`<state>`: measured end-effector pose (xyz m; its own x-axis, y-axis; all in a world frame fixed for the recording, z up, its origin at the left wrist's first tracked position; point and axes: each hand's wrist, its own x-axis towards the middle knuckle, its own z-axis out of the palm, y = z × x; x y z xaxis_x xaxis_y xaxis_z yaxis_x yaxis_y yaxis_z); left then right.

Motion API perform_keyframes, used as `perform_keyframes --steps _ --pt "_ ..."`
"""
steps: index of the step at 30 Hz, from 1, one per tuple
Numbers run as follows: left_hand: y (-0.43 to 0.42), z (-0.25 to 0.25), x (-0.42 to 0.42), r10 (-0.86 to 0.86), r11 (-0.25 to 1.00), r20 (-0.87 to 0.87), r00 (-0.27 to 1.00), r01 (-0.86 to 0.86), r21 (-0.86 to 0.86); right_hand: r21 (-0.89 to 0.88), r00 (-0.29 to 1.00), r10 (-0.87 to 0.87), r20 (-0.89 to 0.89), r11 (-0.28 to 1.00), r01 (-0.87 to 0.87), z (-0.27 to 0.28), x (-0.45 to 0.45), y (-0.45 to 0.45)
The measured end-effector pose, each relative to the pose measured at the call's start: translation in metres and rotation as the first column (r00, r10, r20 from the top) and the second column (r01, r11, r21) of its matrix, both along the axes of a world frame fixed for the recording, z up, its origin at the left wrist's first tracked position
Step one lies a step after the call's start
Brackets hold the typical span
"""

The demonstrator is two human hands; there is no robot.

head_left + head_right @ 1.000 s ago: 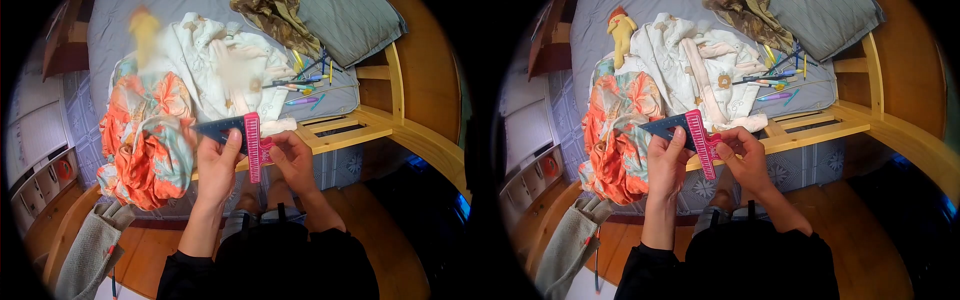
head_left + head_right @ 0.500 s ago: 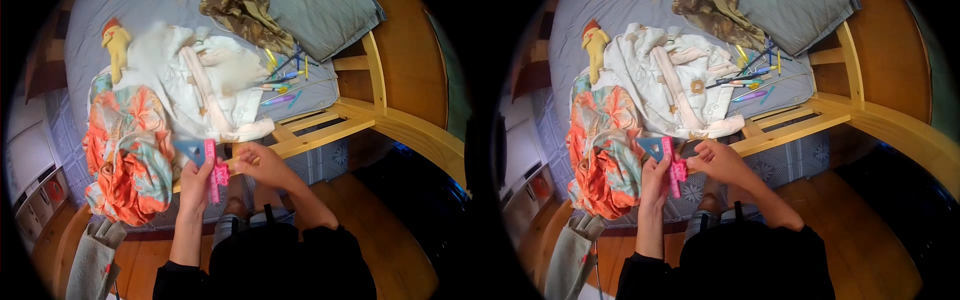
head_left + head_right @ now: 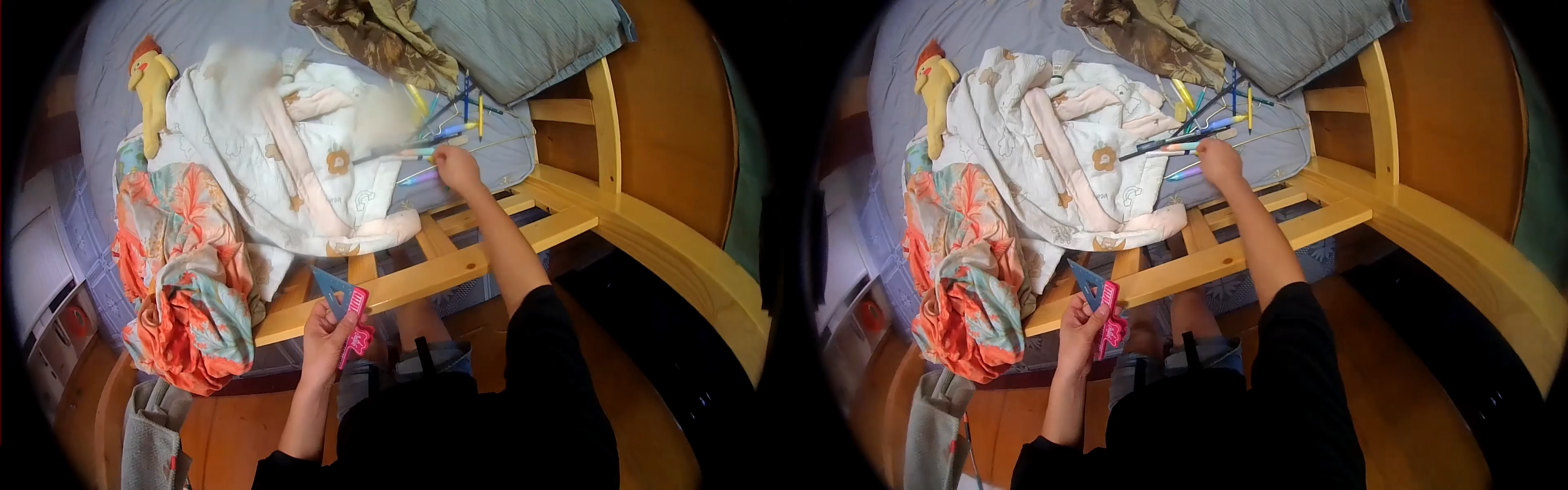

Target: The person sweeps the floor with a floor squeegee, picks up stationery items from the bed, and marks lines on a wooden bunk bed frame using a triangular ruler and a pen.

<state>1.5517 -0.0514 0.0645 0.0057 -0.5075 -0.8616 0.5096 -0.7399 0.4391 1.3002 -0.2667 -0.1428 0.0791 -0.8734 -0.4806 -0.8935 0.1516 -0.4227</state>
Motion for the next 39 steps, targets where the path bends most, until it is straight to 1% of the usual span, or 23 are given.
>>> perform_keyframes --steps 1,3,4,5,6,7,9,13,16,18,22,24,25,26,28,29,30,32,34,36,37,38,39 --pt "-0.003 -0.002 -0.003 0.005 1.000 0.002 1.000 -0.005 0.005 0.005 1.000 0.005 0.002 1.000 -0.005 -0.003 0.005 -0.003" --pt "-0.005 -0.006 -0.009 0.015 1.000 0.032 0.999 -0.015 0.021 0.067 0.967 0.232 -0.108 0.972 -0.226 -0.010 0.016 -0.006" --pt "-0.006 -0.008 -0.011 0.019 0.999 0.038 0.999 -0.020 0.027 0.072 0.966 0.237 -0.100 0.970 -0.231 -0.012 0.020 -0.005" --pt "-0.005 -0.009 -0.013 0.027 0.999 0.048 0.998 -0.029 0.033 0.136 0.865 0.466 -0.187 0.884 -0.447 -0.014 0.024 -0.001" --pt "-0.005 -0.010 -0.015 0.034 0.999 0.059 0.998 -0.036 0.039 0.214 0.704 0.664 -0.253 0.748 -0.628 -0.016 0.026 0.002" --pt "-0.006 -0.010 -0.017 0.035 0.998 0.065 0.997 -0.038 0.045 0.215 0.704 0.666 -0.245 0.746 -0.631 -0.022 0.025 0.009" --pt "-0.007 -0.009 -0.021 0.036 0.998 0.127 0.991 -0.043 0.048 -0.047 0.622 0.728 -0.289 0.638 -0.768 -0.038 0.018 0.024" --pt "-0.008 -0.011 -0.023 0.011 0.998 0.126 0.992 -0.018 0.055 -0.057 0.575 0.744 -0.341 0.594 -0.803 -0.055 0.013 0.025" --pt "-0.006 -0.008 -0.027 0.043 0.999 0.096 0.994 -0.045 0.015 -0.047 0.641 0.727 -0.247 0.651 -0.757 -0.038 0.019 0.019" --pt "-0.006 -0.006 -0.030 0.077 0.997 0.074 0.994 -0.078 0.015 0.047 0.785 0.608 -0.123 0.793 -0.607 0.000 0.027 0.012" --pt "-0.001 -0.004 -0.030 0.062 0.997 0.003 0.998 -0.062 0.034 -0.002 0.823 0.567 -0.030 0.824 -0.567 0.043 0.025 0.016" --pt "-0.004 0.006 -0.027 0.084 0.995 -0.071 0.994 -0.080 0.051 0.056 0.871 0.446 0.207 0.883 -0.466 0.082 0.030 0.021" --pt "-0.004 0.009 -0.027 0.028 0.999 0.009 1.000 -0.029 0.039 0.054 0.871 0.446 0.207 0.883 -0.465 0.101 0.032 0.025" --pt "-0.003 0.012 -0.029 0.025 0.999 0.011 1.000 -0.026 0.039 0.054 0.834 0.495 0.243 0.851 -0.522 0.119 0.034 0.030" --pt "-0.001 0.017 -0.030 0.126 0.992 0.119 0.985 -0.121 -0.046 0.047 0.797 0.536 0.278 0.821 -0.569 0.150 0.037 0.047" --pt "0.013 0.009 -0.024 0.063 0.993 0.207 0.976 -0.039 -0.115 -0.061 0.759 0.544 0.357 0.825 -0.562 0.163 0.038 0.060" --pt "0.013 0.015 -0.021 0.057 0.992 0.208 0.976 -0.032 -0.121 -0.171 0.712 0.557 0.428 0.823 -0.542 0.177 0.040 0.071" --pt "0.009 0.037 -0.016 -0.013 0.961 0.079 0.997 0.034 -0.274 -0.183 0.699 0.556 0.449 0.823 -0.537 0.208 0.044 0.088" --pt "0.012 0.046 -0.013 -0.040 0.959 0.074 0.996 0.059 -0.279 -0.192 0.688 0.554 0.468 0.824 -0.533 0.224 0.044 0.109" --pt "0.019 0.048 -0.008 -0.155 0.911 -0.085 0.984 0.109 -0.399 -0.113 0.694 0.399 0.599 0.900 -0.420 0.233 0.040 0.128" --pt "0.020 0.050 -0.007 -0.162 0.906 -0.084 0.983 0.114 -0.407 -0.121 0.697 0.400 0.595 0.902 -0.415 0.234 0.039 0.137" --pt "0.020 0.053 -0.008 -0.210 0.869 -0.111 0.971 0.134 -0.476 0.099 0.635 0.080 0.769 0.965 -0.241 0.234 0.038 0.147" --pt "0.022 0.056 -0.009 -0.259 0.827 -0.133 0.957 0.149 -0.542 0.347 0.491 -0.255 0.833 0.932 -0.103 0.235 0.037 0.154"
